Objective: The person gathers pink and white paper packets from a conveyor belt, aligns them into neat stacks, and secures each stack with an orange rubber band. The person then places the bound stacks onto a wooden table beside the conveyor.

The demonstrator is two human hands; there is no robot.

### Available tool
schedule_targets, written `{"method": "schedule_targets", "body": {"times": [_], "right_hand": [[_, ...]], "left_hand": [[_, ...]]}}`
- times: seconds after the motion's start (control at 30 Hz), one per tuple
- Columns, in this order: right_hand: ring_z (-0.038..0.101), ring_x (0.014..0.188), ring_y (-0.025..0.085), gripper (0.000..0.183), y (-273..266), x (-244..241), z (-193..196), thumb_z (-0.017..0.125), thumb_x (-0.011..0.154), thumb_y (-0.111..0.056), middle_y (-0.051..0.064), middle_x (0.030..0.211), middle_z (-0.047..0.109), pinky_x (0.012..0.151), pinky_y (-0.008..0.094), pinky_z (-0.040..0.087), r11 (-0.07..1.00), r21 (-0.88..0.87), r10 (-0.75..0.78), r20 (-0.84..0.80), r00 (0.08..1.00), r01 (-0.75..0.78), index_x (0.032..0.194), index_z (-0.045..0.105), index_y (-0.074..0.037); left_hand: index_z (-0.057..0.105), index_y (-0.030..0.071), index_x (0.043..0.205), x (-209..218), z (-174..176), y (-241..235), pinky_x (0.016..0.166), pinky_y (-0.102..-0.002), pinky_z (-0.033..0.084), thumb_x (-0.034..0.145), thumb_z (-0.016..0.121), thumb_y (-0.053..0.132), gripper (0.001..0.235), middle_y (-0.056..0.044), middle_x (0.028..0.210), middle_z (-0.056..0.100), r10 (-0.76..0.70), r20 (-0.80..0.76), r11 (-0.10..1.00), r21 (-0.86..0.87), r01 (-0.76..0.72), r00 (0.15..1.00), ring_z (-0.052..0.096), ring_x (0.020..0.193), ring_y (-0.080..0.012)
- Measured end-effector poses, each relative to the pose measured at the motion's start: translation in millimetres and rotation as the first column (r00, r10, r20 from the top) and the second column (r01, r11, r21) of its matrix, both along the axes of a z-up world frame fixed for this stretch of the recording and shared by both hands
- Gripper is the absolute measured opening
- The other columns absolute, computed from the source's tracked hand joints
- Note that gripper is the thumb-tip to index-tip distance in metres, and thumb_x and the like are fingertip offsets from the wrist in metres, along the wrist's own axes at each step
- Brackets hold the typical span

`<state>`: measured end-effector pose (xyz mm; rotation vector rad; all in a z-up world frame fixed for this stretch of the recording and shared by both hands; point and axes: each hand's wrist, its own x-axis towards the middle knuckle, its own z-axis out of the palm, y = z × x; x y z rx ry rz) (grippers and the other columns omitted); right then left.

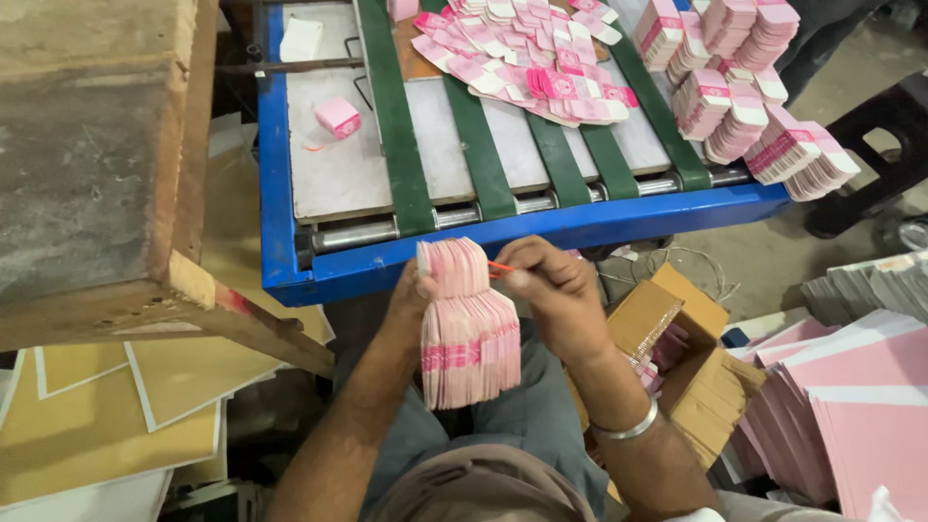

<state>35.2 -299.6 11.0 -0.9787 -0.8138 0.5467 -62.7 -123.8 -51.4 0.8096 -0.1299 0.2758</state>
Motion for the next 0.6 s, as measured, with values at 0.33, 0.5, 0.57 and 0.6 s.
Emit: {"method": "schedule_targets", "body": {"times": [0.33,0.5,0.57,0.6], "right_hand": [[0.045,0.073,0.011,0.03,-1,19,-33,0.064,0.098,-0.013,0.002,0.079,0.05,0.076,0.027,0.041,0.932,0.339,0.242,-0.329,0.913,-0.125,0.116,0.068,0.01],[0.057,0.074,0.016,0.031,-11,24,-55,0.056,0.09,0.003,0.015,0.094,0.067,0.063,0.025,0.045,0.936,0.244,0.333,-0.374,0.866,-0.254,0.117,0.069,0.013],[0.061,0.07,0.016,0.03,-14,28,-60,0.055,0.09,0.011,0.019,0.104,0.071,0.053,0.022,0.044,0.92,0.252,0.377,-0.369,0.85,-0.299,0.116,0.07,0.011],[0.062,0.067,0.014,0.03,-17,29,-61,0.057,0.091,0.013,0.018,0.108,0.071,0.05,0.022,0.044,0.91,0.26,0.4,-0.347,0.848,-0.323,0.118,0.07,0.009]], "left_hand": [[0.065,-0.002,0.113,9,14,-6,0.08,-0.036,0.058,0.077,0.091,0.05,0.068,-0.008,0.097,0.067,0.08,0.008,0.996,0.037,-0.081,0.997,0.067,0.087,-0.0173],[0.067,-0.001,0.111,5,15,-14,0.083,-0.034,0.059,0.075,0.091,0.05,0.067,-0.009,0.1,0.071,0.031,-0.003,0.996,0.081,-0.03,1.0,0.07,0.09,-0.0175],[0.066,-0.001,0.11,3,10,-17,0.083,-0.034,0.059,0.075,0.091,0.049,0.066,-0.009,0.1,0.07,0.004,-0.006,0.998,0.07,-0.004,1.0,0.07,0.09,-0.0174],[0.066,-0.001,0.109,1,8,-19,0.082,-0.034,0.059,0.077,0.091,0.049,0.064,-0.009,0.099,0.07,-0.006,-0.006,0.998,0.066,0.006,1.0,0.069,0.089,-0.0173]]}}
